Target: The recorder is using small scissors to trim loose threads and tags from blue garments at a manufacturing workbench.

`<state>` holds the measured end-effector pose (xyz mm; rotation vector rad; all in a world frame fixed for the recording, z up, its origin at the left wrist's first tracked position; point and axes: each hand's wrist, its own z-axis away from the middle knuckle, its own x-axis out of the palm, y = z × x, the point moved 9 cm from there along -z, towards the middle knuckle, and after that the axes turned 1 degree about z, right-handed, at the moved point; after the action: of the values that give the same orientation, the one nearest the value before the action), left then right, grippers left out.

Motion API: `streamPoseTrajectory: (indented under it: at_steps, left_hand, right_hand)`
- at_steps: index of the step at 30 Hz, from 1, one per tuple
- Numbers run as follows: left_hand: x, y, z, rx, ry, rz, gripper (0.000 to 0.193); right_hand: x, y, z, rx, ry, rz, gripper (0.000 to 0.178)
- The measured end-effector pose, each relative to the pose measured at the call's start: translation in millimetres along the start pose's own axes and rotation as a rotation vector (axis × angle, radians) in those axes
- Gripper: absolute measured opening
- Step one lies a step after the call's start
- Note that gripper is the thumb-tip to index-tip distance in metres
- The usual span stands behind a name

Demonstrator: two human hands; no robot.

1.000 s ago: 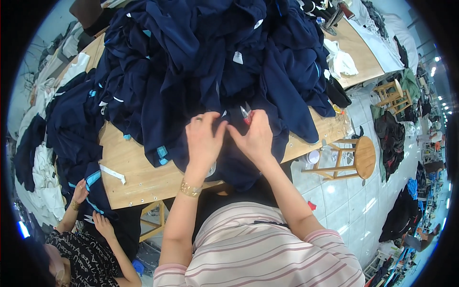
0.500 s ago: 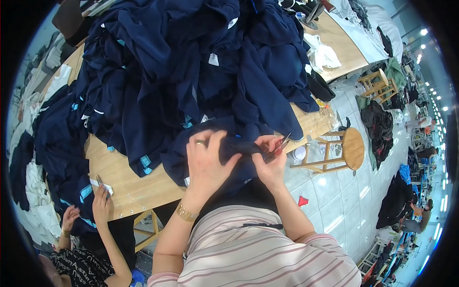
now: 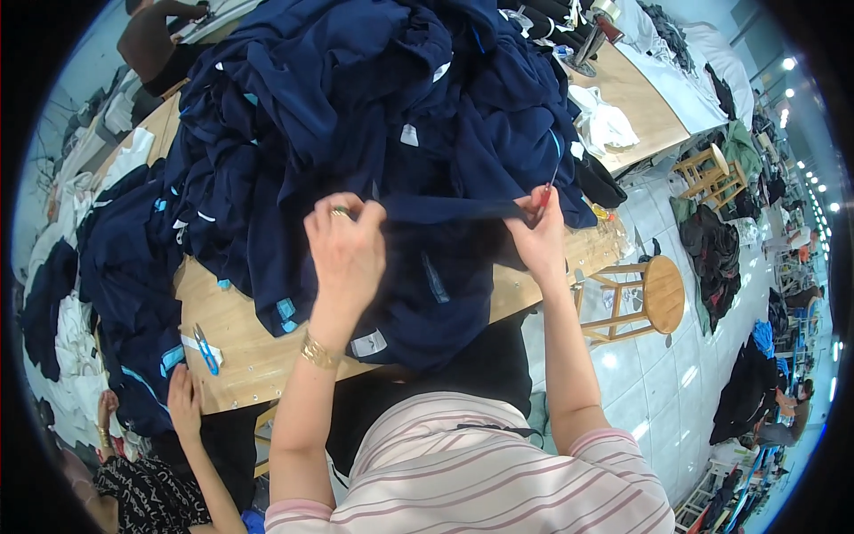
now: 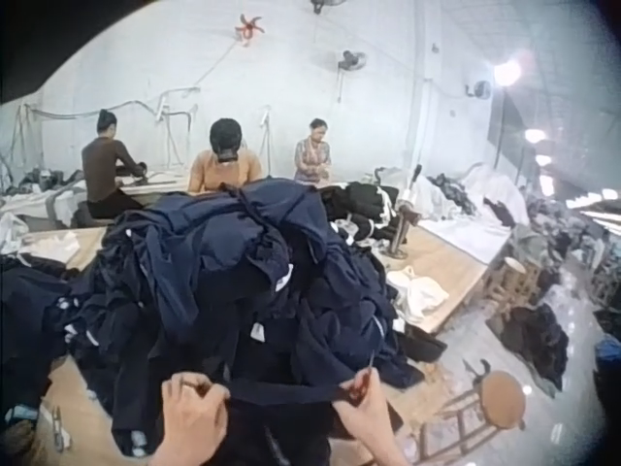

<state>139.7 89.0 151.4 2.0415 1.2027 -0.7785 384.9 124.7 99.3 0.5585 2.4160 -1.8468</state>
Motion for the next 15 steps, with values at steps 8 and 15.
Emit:
streamPoseTrajectory:
  at_steps: [8,15]
  left_hand:
    - [48.4,4.4,-10.2,0.007,-0.127,0.262,0.034]
    - [88.6,-29.8,-20.5,-0.406,-0.7,0.979,0.022]
  right_hand:
    - [13.5,-34.3,-31.4,0.142,-0.097,-0.277,0.036]
    - [-8.8,-0.4,-45.8,0.136,-0.021,-0.153,0.04]
